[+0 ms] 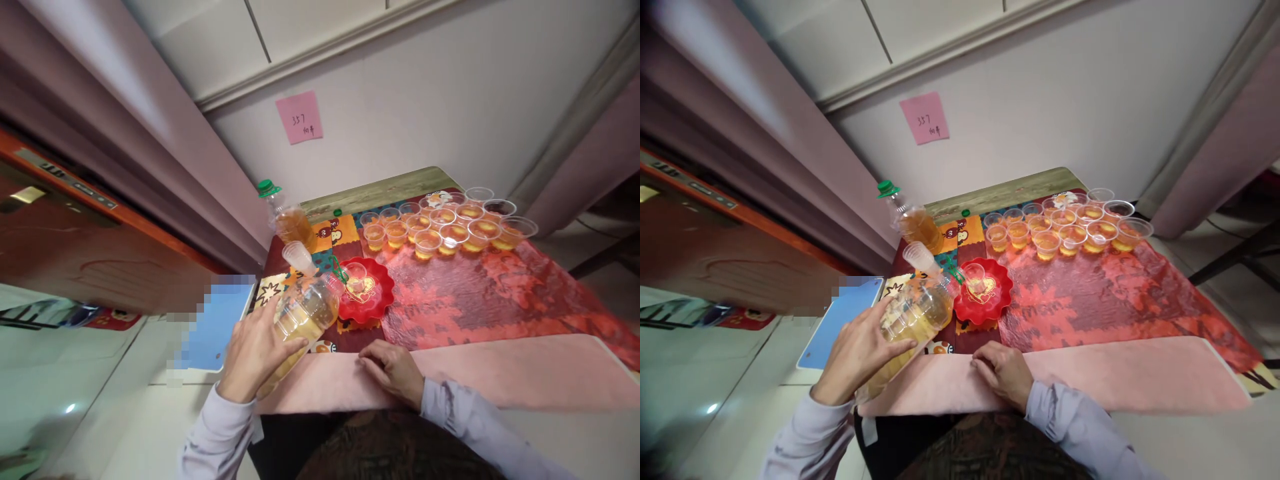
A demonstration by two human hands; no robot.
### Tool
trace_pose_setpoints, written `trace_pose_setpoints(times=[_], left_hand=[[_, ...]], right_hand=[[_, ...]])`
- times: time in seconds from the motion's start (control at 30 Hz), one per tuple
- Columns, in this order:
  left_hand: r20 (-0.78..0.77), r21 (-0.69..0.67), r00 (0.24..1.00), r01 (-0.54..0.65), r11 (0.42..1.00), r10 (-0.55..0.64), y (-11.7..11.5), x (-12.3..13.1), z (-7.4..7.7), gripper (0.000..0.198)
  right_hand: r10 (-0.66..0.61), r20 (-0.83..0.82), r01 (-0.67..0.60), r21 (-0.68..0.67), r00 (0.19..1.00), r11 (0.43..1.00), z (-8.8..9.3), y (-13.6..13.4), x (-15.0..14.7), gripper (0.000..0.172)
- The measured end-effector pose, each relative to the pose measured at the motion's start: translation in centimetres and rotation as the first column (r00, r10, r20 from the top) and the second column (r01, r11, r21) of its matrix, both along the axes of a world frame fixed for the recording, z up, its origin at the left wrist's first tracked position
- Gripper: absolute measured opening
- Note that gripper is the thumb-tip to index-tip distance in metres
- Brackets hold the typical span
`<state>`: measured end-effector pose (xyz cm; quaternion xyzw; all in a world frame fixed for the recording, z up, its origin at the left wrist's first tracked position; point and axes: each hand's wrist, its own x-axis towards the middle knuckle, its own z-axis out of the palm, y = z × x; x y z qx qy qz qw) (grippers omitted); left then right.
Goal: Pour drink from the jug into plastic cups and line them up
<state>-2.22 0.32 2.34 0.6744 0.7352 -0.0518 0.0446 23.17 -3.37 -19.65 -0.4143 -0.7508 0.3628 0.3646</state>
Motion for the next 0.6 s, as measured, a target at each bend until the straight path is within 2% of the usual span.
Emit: trace_pose_setpoints(times=[0.3,0.6], left_hand=[[-0.064,-0.033,0.998,0.022,0.999,-0.024,0.42,0.3,0.51,0.085],[-0.086,-0.042,0.996,0.025,0.999,-0.028,0.58,0.68,0.7,0.089]], right_hand=[[-0.009,-0.004,0.01,0.001,1.0,1.0,0.05,0.02,0.03,0.02],[-0.012,-0.009,0.011,-0.005,1.0,1.0,0.04,-0.03,-0.02,0.019]])
